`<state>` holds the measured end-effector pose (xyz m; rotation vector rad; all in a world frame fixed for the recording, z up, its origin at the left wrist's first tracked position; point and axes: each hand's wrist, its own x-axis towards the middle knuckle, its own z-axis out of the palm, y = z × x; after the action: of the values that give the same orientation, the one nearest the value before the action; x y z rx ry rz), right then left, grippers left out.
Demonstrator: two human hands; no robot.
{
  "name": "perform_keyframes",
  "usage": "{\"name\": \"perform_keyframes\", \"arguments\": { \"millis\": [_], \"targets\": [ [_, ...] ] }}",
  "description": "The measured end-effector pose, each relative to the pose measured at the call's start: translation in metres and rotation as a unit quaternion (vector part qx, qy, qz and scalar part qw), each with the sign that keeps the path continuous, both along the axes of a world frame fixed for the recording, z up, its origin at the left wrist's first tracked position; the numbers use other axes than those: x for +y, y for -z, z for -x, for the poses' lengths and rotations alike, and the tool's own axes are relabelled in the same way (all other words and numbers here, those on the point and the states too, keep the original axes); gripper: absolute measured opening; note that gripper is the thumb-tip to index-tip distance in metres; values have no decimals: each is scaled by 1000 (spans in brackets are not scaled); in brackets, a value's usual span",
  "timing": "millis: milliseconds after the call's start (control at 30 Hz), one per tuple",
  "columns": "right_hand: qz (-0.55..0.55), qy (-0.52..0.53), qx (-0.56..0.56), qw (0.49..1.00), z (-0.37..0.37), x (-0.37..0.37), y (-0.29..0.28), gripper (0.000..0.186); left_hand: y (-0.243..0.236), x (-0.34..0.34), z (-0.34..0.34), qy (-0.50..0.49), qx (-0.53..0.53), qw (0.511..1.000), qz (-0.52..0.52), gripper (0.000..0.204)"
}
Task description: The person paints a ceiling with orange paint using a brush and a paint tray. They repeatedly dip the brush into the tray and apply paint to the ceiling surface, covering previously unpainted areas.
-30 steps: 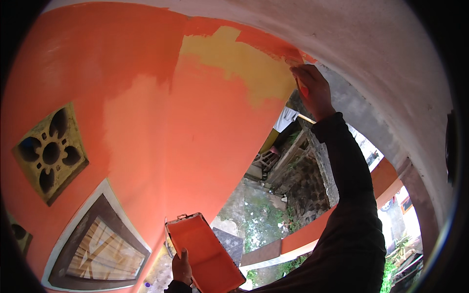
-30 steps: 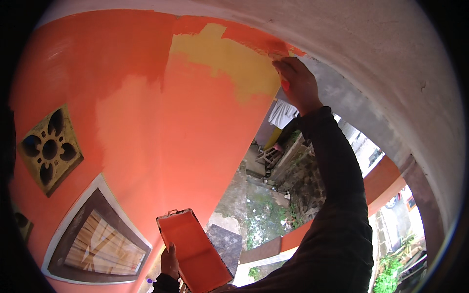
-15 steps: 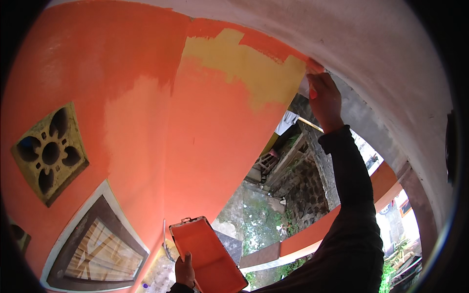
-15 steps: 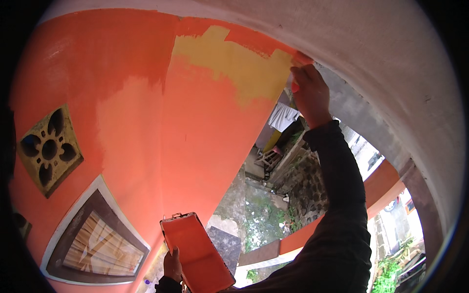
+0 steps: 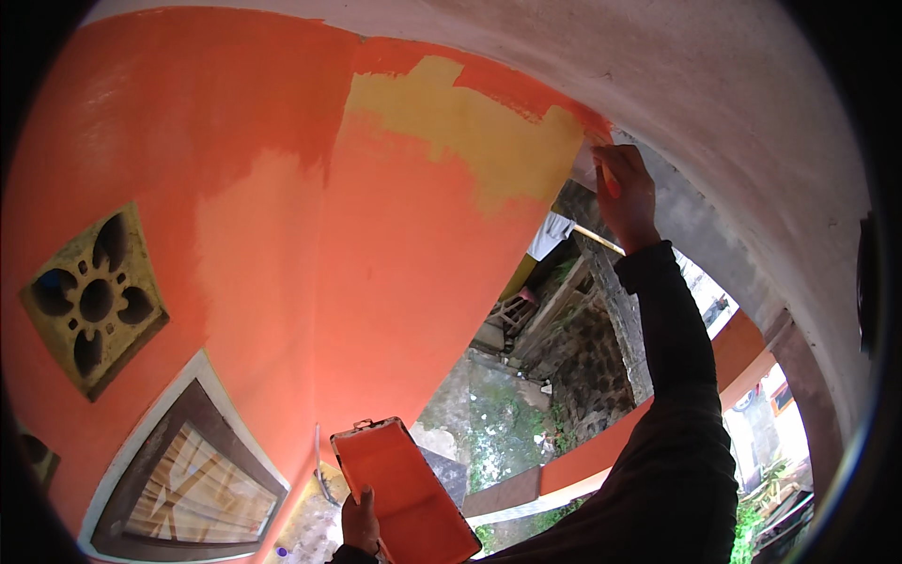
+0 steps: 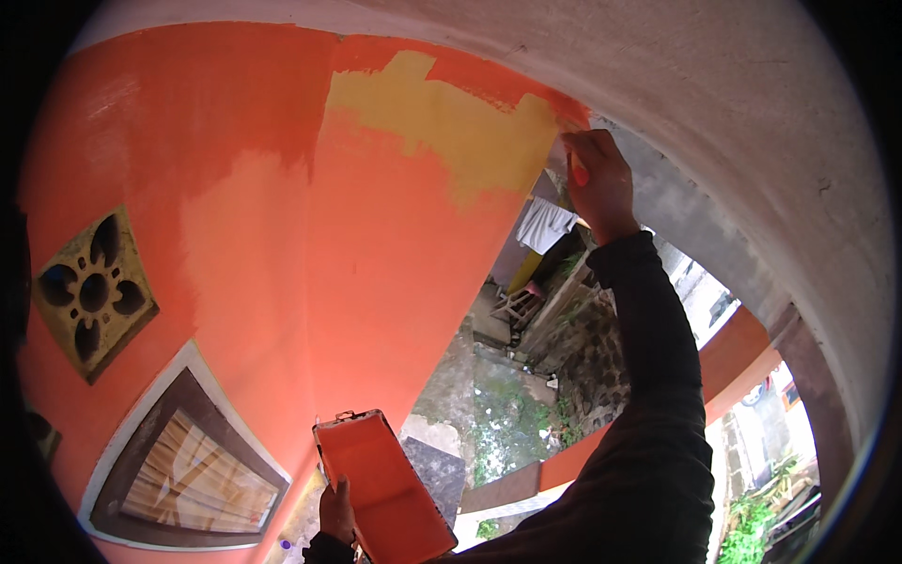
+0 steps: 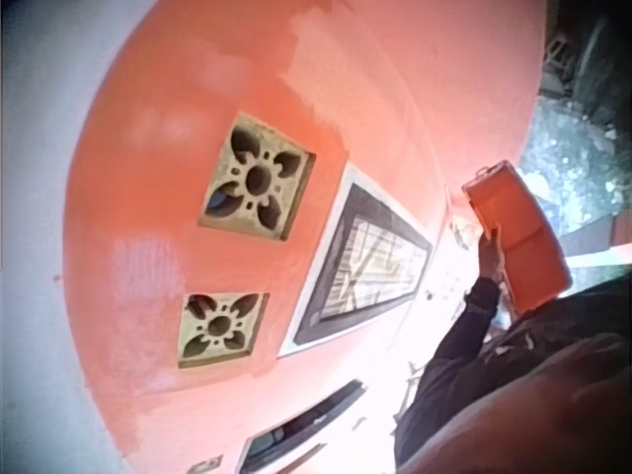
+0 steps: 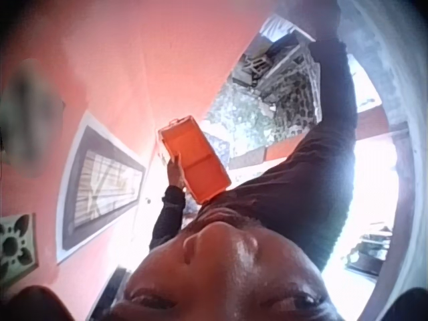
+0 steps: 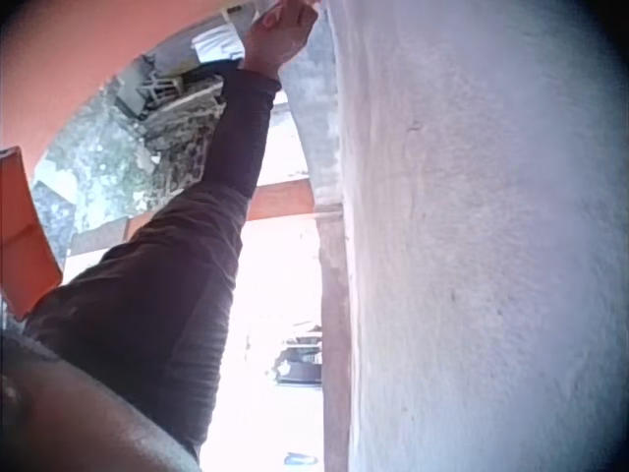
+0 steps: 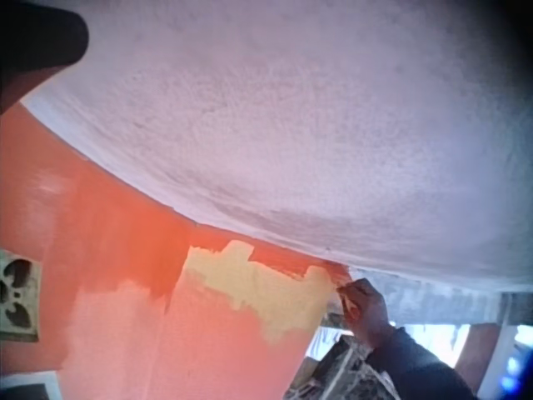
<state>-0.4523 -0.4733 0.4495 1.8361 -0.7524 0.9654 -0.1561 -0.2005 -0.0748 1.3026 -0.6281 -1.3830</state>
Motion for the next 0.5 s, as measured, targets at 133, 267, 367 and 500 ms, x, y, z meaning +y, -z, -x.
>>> {"name": "perform_keyframes", "arguments": {
  "millis": [133,267,367,500],
  "targets": [
    [22,-23,32,999,0,12,-1,18,-14,-2,-2,10,14,1000,-17,62],
    [2,4,91,996,-1,-1,-1,32,-12,-6,4,-25,-5,1000,-9,63],
    [-58,27,141,988,7,-11,40,20,-7,-9,10,-16,-10,1000,-19,63],
    [-262,-49,57,962,-26,17,73,17,-10,-8,4,-21,-31,999,-24,65]
  ]
}}
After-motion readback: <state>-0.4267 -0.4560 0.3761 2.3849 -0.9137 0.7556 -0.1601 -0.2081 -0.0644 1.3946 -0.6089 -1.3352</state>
